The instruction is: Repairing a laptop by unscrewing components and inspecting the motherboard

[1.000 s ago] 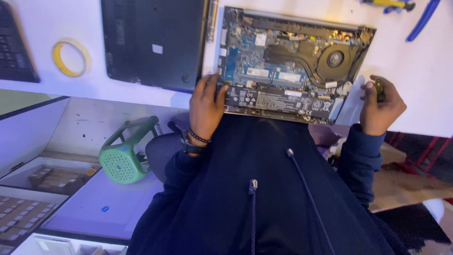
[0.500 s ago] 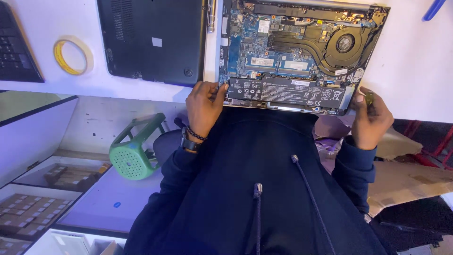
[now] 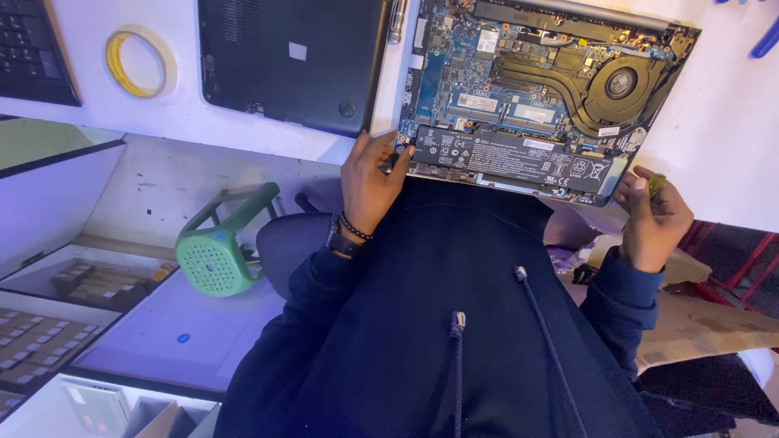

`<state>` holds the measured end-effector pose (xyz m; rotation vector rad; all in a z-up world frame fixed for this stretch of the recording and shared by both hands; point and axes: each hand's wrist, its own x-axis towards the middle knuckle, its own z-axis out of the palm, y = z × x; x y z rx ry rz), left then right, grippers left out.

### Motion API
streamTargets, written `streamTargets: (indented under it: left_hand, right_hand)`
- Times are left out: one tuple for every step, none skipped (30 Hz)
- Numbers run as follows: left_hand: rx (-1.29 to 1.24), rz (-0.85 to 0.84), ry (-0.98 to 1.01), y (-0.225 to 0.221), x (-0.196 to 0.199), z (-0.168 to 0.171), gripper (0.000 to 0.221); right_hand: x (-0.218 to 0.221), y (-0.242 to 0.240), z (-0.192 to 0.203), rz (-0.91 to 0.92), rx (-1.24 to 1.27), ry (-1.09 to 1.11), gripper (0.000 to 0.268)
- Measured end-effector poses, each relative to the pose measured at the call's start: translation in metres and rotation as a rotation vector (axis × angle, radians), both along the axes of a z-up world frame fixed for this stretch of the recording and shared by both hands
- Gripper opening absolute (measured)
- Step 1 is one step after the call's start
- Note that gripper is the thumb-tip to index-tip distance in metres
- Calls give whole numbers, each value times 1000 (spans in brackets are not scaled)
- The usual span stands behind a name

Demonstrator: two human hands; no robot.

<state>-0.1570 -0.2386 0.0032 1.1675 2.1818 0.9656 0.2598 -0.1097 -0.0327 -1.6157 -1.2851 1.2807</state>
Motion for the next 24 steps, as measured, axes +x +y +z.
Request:
streamTargets:
  left_hand:
    - [1,4,-2,-6,5,2,36]
    - [52,12,0,-11,10,4,29]
    - [103,19,3,-15,14,5,23]
    - [104,24,1,-18,17,6,23]
    - [95,-22,-48,-21,20,7,23]
    - [83,-67,-98,-25,24,7,23]
    - [82,-60,-101,-25,27,6,23]
    - [120,-39,-127,-25,29,6,24]
    - [157,-17,-152,-26,32,6,25]
    - [155,-11,-151,-29,31,3,25]
    - [134,0,-136,-32,30,0,29]
    - [117,9,-117,-32,28,-3,33]
    - [119,13,-112,-31,25,-2,33]
    - [108,-19,-194,-31,25,0,37]
    - [97,-50,-275,-31,24,2,41]
    - [91,-50,-281,-33,28,-1,41]
    - [85,-46,-302,-35,33,-4,42]
    - [84,-41,-315,-34,34,-8,43]
    - [84,-39,-312,-34,35,-6,43]
    - [76,12,-379,-33,35,-3,44]
    - [68,63,-445,-33,36,-1,45]
    - [66,64,-448,-32,33,2,45]
    - [41,74,-557,-31,30,5,46]
    - [20,85,-664,-29,25,7,47]
  right_hand:
    - [2,-1,2,4,1,-2,46]
    - [2,-1,3,-7,-24,10,47]
    - [3,0,4,-17,-49,22,47]
    - [3,1,3,-13,-47,20,47]
    - [4,2,2,11,-23,9,47]
    - [6,2,1,36,-2,-3,46]
    - [4,4,2,42,-3,-6,46]
    - [2,4,3,69,44,-43,43]
    - [0,4,4,95,92,-79,40]
    - [0,4,4,102,90,-78,40]
    - [0,4,4,92,92,-72,40]
    - [-2,6,2,79,99,-61,39]
    - [-3,10,-1,83,101,-55,39]
    - [-2,10,-1,81,103,-73,39]
    - [0,10,-2,79,106,-90,39]
    - [3,11,-4,78,100,-95,39]
    - [6,11,-6,89,114,-84,37]
    - [4,15,-11,102,133,-66,35]
    - [3,16,-12,104,133,-63,35]
    - [3,16,-12,90,136,-83,35]
    - [3,17,-12,76,139,-104,35]
    - [1,17,-9,76,136,-106,35]
    - [-1,17,-5,99,167,-146,35]
    - [-5,20,-4,121,203,-184,36]
